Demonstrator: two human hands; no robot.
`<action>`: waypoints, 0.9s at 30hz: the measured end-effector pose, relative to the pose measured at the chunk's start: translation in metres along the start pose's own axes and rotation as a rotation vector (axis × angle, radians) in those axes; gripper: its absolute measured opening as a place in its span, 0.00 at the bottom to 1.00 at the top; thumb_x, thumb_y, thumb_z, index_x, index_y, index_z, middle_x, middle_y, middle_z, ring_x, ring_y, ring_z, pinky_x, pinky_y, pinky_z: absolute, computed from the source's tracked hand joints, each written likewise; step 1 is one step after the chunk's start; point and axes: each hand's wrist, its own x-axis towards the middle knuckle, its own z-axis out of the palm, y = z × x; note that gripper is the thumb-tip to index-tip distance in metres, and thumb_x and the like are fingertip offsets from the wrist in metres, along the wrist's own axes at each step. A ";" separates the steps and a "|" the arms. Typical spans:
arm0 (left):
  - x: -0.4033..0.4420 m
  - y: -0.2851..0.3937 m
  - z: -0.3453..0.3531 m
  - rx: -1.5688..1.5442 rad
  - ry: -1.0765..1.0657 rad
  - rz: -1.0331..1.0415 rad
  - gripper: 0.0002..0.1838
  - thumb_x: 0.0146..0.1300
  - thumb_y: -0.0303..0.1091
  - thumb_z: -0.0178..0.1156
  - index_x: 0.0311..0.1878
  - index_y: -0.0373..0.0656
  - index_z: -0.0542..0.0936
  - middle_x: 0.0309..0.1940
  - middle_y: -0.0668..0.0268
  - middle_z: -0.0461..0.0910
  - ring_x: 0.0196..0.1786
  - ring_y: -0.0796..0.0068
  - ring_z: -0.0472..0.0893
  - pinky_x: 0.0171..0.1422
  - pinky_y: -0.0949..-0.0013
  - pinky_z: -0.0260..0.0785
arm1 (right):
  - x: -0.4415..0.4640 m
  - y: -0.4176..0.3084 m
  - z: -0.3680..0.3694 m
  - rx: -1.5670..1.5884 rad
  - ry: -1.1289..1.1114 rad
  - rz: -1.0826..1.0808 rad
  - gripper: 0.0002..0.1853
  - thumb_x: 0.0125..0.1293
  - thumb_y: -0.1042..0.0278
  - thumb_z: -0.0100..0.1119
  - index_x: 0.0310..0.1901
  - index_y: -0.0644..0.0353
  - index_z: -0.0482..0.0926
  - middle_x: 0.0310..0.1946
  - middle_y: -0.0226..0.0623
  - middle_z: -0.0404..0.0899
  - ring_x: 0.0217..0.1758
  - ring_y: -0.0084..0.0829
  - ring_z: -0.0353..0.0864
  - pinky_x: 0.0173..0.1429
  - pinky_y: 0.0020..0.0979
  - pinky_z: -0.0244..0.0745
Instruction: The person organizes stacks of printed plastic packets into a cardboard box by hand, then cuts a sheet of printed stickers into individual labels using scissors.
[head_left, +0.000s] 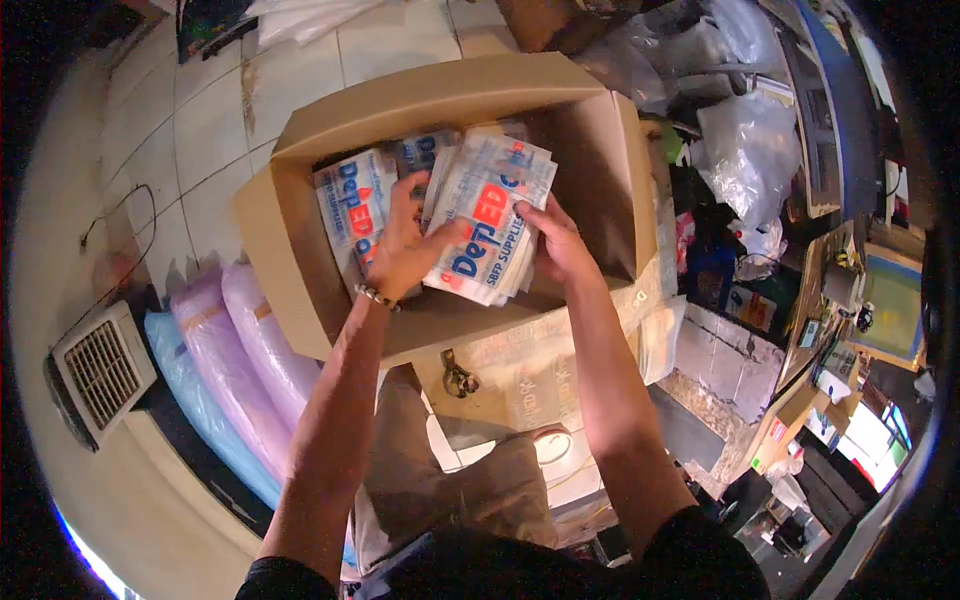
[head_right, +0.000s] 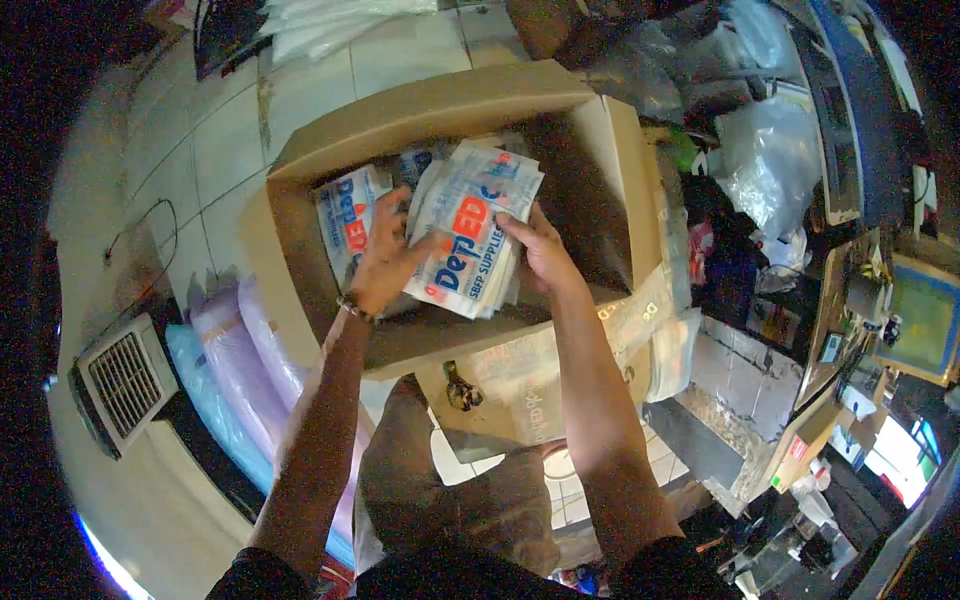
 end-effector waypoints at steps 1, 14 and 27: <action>-0.005 0.003 -0.002 0.192 0.040 0.029 0.30 0.56 0.35 0.74 0.57 0.34 0.72 0.48 0.57 0.81 0.48 0.70 0.81 0.52 0.66 0.75 | -0.002 0.001 0.003 -0.010 -0.011 -0.018 0.30 0.67 0.63 0.66 0.67 0.55 0.66 0.59 0.35 0.77 0.61 0.31 0.78 0.65 0.39 0.74; -0.058 0.006 -0.035 0.236 0.348 0.031 0.14 0.60 0.33 0.72 0.29 0.37 0.77 0.22 0.70 0.78 0.27 0.86 0.73 0.30 0.75 0.66 | -0.052 0.010 0.048 0.102 -0.031 0.011 0.35 0.62 0.71 0.70 0.67 0.59 0.63 0.59 0.40 0.76 0.60 0.36 0.78 0.66 0.42 0.75; -0.102 0.020 -0.130 -0.222 0.316 0.085 0.11 0.65 0.25 0.65 0.48 0.43 0.77 0.38 0.69 0.83 0.34 0.82 0.77 0.38 0.76 0.68 | -0.064 0.002 0.051 0.086 -0.057 -0.024 0.35 0.61 0.76 0.68 0.68 0.57 0.63 0.61 0.39 0.76 0.62 0.35 0.77 0.66 0.41 0.75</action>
